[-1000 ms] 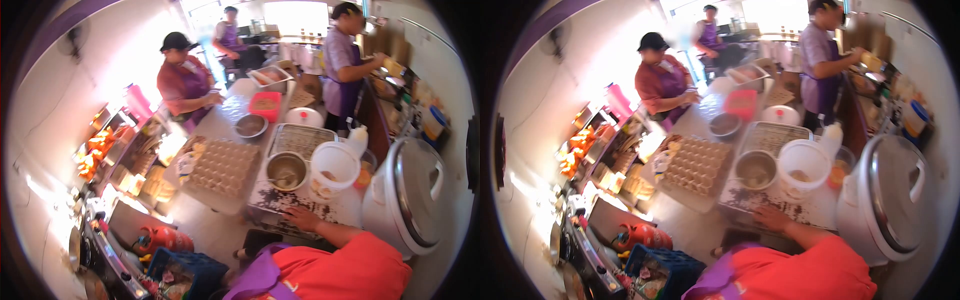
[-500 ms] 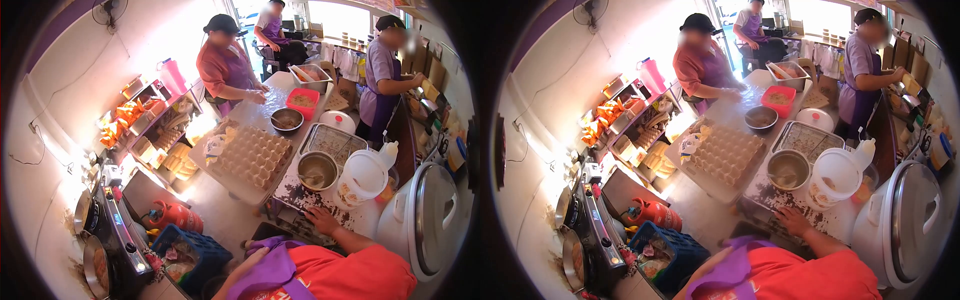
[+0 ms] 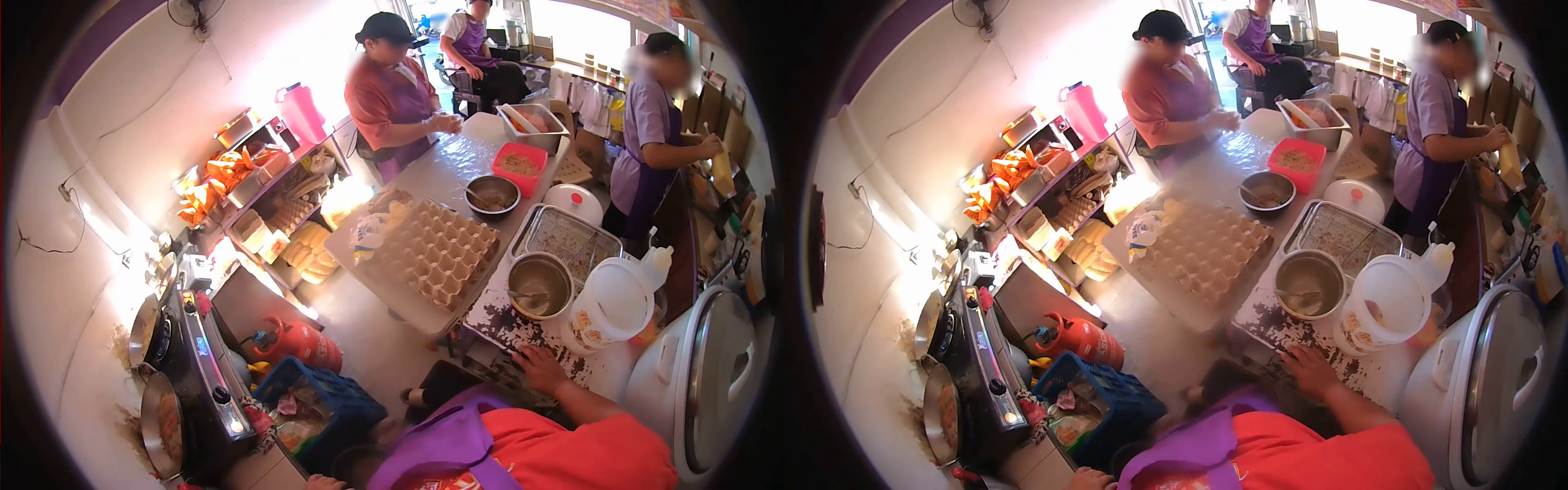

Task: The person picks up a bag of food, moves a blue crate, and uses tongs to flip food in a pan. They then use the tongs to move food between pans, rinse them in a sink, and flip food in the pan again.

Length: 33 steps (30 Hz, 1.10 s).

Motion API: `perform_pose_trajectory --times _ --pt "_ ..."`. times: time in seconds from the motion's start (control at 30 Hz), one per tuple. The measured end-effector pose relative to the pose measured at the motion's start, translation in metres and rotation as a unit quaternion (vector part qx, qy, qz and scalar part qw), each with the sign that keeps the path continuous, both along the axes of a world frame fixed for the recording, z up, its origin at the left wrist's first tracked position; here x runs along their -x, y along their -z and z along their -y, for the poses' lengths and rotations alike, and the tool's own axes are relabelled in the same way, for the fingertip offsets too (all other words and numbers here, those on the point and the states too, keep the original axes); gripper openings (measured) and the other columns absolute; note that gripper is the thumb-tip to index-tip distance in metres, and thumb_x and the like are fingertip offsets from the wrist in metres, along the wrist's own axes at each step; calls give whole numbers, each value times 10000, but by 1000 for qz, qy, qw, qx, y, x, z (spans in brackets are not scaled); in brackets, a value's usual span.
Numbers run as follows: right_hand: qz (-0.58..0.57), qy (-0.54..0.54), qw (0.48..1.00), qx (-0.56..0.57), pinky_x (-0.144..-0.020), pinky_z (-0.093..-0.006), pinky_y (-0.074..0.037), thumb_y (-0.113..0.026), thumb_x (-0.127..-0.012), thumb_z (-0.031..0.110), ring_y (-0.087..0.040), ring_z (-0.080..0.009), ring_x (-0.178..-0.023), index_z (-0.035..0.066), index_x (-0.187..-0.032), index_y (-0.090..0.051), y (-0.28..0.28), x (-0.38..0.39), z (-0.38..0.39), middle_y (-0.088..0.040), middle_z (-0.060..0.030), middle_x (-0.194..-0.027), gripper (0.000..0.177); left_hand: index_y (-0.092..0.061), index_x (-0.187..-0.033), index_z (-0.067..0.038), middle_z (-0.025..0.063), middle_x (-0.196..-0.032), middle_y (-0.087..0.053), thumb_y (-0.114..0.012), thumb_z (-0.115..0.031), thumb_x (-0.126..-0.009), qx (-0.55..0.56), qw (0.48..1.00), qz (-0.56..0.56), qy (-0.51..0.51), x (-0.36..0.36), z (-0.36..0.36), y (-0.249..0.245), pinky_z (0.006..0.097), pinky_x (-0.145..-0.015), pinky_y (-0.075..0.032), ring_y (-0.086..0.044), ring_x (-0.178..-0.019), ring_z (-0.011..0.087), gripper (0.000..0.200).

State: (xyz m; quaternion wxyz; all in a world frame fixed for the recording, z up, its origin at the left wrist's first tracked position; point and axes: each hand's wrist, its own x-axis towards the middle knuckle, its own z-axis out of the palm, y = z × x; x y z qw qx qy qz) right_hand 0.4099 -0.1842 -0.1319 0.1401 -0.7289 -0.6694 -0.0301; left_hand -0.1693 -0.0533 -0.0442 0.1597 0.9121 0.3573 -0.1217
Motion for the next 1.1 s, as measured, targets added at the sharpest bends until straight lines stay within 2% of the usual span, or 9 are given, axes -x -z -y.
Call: perform_pose_trajectory --times 0.03,0.07,0.17,0.33,0.43,0.73,0.93,1.1 --pt "1 3 1000 3 -1021 -443 -361 -514 -777 115 -428 -296 -1257 131 -1321 -489 -1 2 -1 -458 -115 -1356 544 -648 -1041 -26 173 -950 -657 -628 -333 -819 20 1000 16 16 0 5 -11 462 -775 -488 -614 -862 376 380" --pt "6 -2 1000 -7 -1007 -438 -369 -522 -775 115 -438 -294 -1241 127 -1300 -504 0 4 -2 -469 -114 -1337 525 -662 -1016 -33 172 -960 -660 -633 -349 -818 -9 997 76 4 -6 8 -16 447 -807 -482 -619 -900 361 374" --pt "27 -9 999 -22 -979 -431 -382 -536 -770 111 -458 -292 -1209 117 -1262 -531 -2 0 -2 -488 -114 -1302 491 -661 -1029 -38 164 -967 -662 -641 -358 -808 -56 991 121 -29 -16 9 -29 439 -824 -478 -619 -904 347 389" --pt "3 -15 1000 -7 -993 -441 -365 -532 -762 92 -445 -305 -1216 115 -1290 -504 -9 5 -4 -469 -121 -1319 529 -663 -1033 -42 154 -964 -666 -648 -359 -805 -50 993 101 -30 -9 11 -24 432 -835 -475 -620 -910 339 391" --pt "23 -12 1000 -11 -1013 -436 -366 -574 -716 128 -442 -299 -1234 124 -1308 -494 -5 4 -1 -463 -109 -1338 597 -669 -1021 -50 149 -954 -667 -648 -350 -807 -43 993 107 -33 -7 8 -19 431 -825 -477 -620 -907 339 370" --pt "40 -4 999 35 -1030 -441 -346 -519 -768 121 -396 -290 -1285 131 -1342 -462 6 1 0 -424 -113 -1386 577 -678 -989 -55 148 -921 -667 -646 -314 -807 -43 988 138 -54 -4 7 -14 438 -800 -485 -626 -877 339 318" --pt "72 -53 994 62 -1025 -425 -343 -510 -799 142 -377 -271 -1305 126 -1358 -439 1 -10 -1 -398 -104 -1413 563 -678 -970 -51 144 -908 -673 -645 -287 -802 -42 987 146 -48 -9 7 -21 440 -795 -491 -634 -862 335 291" --pt "56 -63 996 38 -1020 -418 -349 -500 -798 126 -382 -263 -1300 126 -1358 -441 5 -15 -3 -406 -99 -1403 564 -678 -958 -57 140 -931 -673 -642 -278 -804 -23 992 111 -57 -8 5 -18 431 -813 -487 -630 -888 330 272"
